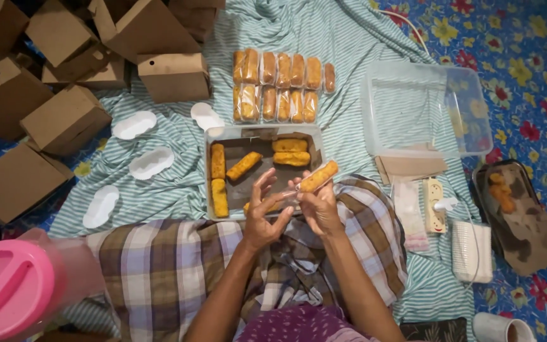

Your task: Wrapping individual food items in plastic film and organizing them in a container.

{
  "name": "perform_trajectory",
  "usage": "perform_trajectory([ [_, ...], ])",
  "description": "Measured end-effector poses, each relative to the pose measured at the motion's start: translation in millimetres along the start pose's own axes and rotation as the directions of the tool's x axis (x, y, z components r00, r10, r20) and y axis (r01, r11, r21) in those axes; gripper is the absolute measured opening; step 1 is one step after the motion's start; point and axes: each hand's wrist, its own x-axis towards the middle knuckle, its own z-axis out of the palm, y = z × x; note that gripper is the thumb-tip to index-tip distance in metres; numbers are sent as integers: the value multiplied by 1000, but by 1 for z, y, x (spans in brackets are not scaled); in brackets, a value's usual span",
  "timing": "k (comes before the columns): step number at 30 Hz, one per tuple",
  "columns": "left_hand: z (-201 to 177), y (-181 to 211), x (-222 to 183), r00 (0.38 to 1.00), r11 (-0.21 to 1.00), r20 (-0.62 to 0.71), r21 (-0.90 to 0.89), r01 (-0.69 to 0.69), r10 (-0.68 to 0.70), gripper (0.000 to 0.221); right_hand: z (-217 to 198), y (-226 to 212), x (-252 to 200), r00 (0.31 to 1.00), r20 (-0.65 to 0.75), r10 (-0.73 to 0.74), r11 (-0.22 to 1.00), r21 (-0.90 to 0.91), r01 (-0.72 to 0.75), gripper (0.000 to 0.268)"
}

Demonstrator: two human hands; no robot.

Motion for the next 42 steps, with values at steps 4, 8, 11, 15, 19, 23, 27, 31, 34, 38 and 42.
perform_trajectory([
  [4,-1,-1,-1,999,1000,37,-17,-9,10,28,-1,1,-4,1000,12,19,1000,-11,-19,75],
  [8,-2,3,-1,997,999,63,-12,-33,34,32,6,-5,-7,1000,14,19,999,-29,-19,75],
  [11,0,-1,-4,998,999,46,-38,-34,36,31,4,-4,-6,1000,-1,10,1000,-26,-10,75],
  [15,-2,3,-2,999,998,-7,-56,-38,38,23,-4,2,-3,1000,-24,-20,1000,-3,20,72],
  [19,-1,-5,-3,997,997,-48,-40,-61,59,9,-19,1,7,998,-42,-36,999,-3,36,72],
  [23,-2,-4,-4,996,997,-54,-21,-71,70,4,-21,1,6,998,-54,-29,999,33,31,73],
  [27,-4,4,5,993,994,-40,12,-109,110,7,-25,6,12,998,-58,-25,998,52,28,70],
  [31,-3,3,3,993,992,-14,-38,-117,116,12,-20,5,6,997,-72,-8,998,63,13,69],
  [34,-4,-1,-1,997,994,-71,-99,-44,37,15,-28,10,8,999,-46,-10,1000,20,11,72],
  [38,-2,-7,-2,994,999,-102,0,36,-36,36,-27,14,3,1000,-24,-13,1000,-12,13,76],
  [42,6,-12,-5,996,997,-81,66,40,-34,40,-21,10,0,1000,-16,4,998,-55,-5,77],
])
